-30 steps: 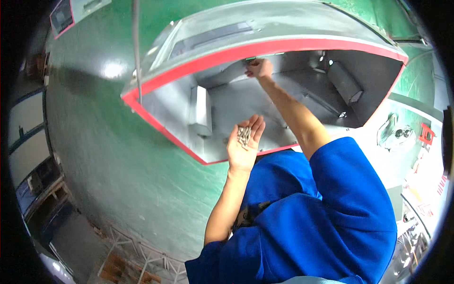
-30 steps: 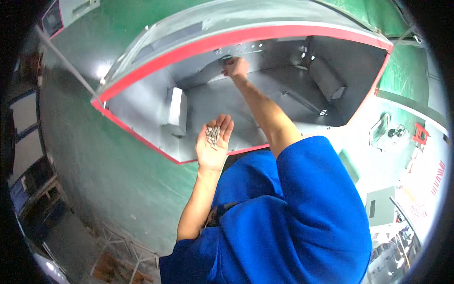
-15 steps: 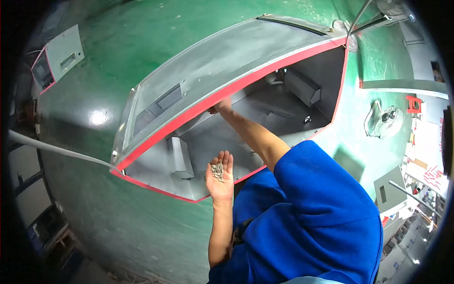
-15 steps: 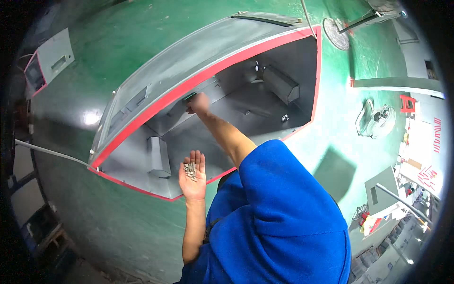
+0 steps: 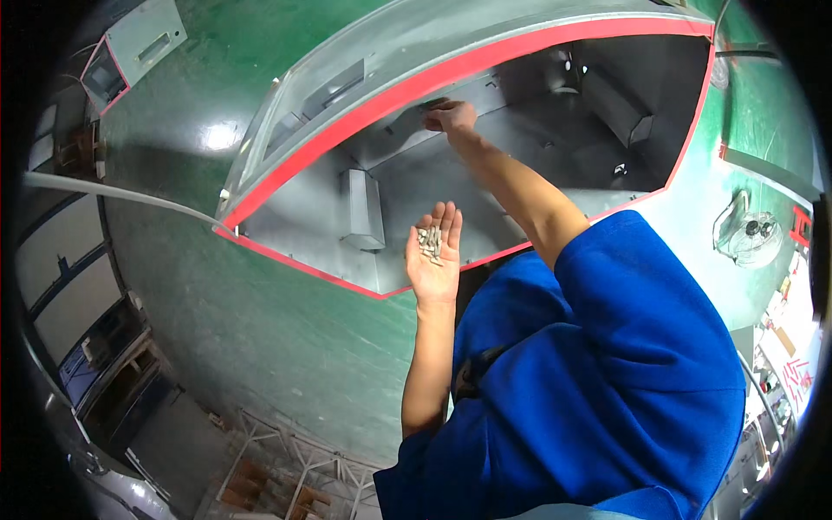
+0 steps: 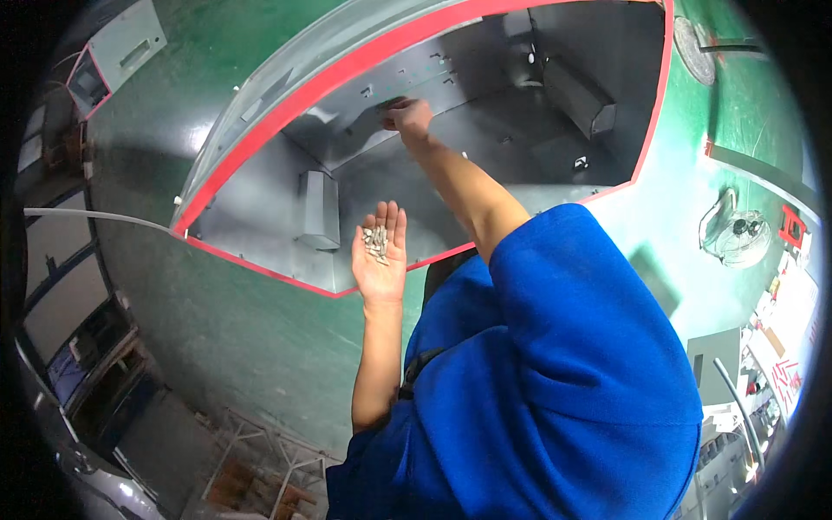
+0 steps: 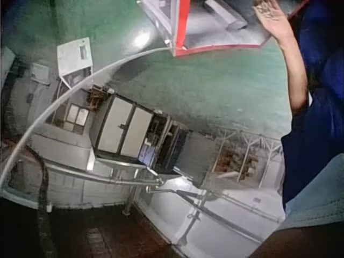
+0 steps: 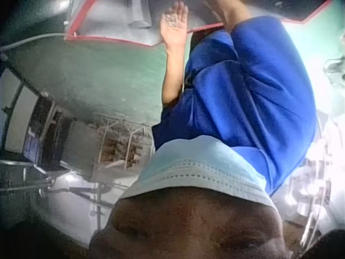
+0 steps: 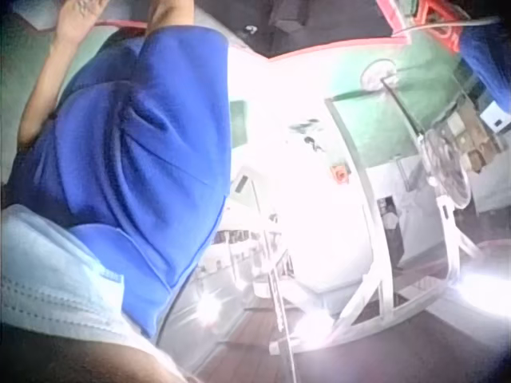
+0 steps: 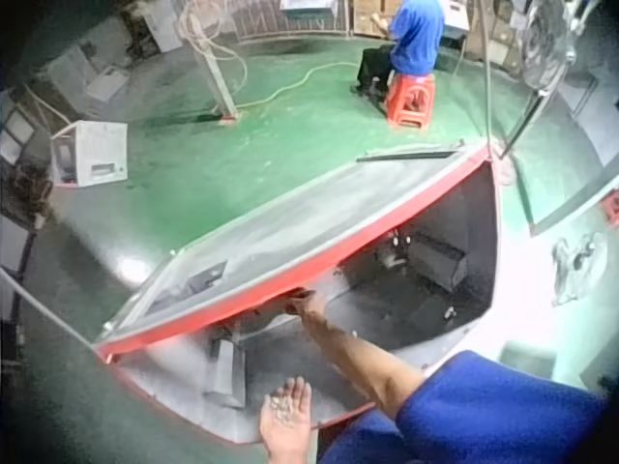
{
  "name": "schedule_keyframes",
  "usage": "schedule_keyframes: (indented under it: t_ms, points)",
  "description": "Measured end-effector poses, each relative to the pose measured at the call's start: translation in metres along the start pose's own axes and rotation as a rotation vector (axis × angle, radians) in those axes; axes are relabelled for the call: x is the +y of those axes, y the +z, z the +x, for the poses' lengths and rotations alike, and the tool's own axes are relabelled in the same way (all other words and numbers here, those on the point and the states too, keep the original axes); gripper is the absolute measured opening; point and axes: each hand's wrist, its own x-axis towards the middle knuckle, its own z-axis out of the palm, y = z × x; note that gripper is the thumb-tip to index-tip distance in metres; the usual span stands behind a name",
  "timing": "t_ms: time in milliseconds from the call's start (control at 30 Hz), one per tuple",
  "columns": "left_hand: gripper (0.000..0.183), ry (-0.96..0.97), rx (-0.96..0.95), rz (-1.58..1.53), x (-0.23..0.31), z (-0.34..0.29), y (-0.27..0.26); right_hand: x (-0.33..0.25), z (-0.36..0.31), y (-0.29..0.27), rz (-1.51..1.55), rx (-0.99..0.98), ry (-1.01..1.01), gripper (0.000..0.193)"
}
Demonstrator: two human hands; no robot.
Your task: Manually inserting small metal pins or screws into designated slots on a metal enclosure.
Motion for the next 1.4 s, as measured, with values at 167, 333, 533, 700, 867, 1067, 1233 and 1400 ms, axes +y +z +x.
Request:
schedule_keyframes:
  t_ms: [167, 333, 533, 700, 867, 1067, 1233, 1400]
  points:
    - [0.034, 0.013, 0.014, 0.019, -0.001, 0.000, 0.001, -0.004, -0.001, 0.001, -0.033, 0.000, 0.022, 0.007]
    - [0.034, -0.002, 0.043, 0.000, -0.002, 0.000, 0.001, 0.006, 0.003, 0.005, -0.016, 0.023, 0.001, 0.007]
    - [0.030, -0.068, -0.017, -0.032, 0.003, 0.001, -0.004, 0.016, 0.004, 0.006, 0.300, -0.026, 0.078, 0.013]
    - [0.031, -0.119, -0.068, -0.049, 0.009, 0.004, -0.008, 0.015, -0.004, 0.006, 0.332, -0.097, 0.008, 0.017]
    - [0.032, -0.224, -0.065, -0.094, 0.013, 0.006, -0.012, 0.020, -0.005, 0.015, 0.156, 0.066, -0.009, 0.020]
    - [0.032, -0.282, -0.072, -0.072, 0.018, 0.008, -0.014, 0.030, 0.005, 0.014, 0.316, -0.040, -0.104, 0.022]
    - [0.032, -0.364, -0.117, -0.064, 0.023, 0.013, -0.019, 0.009, -0.001, -0.002, 0.145, -0.142, 0.006, 0.032]
    - [0.030, -0.409, -0.173, 0.012, 0.025, 0.018, -0.016, -0.044, -0.052, -0.045, 0.209, -0.140, -0.036, 0.043]
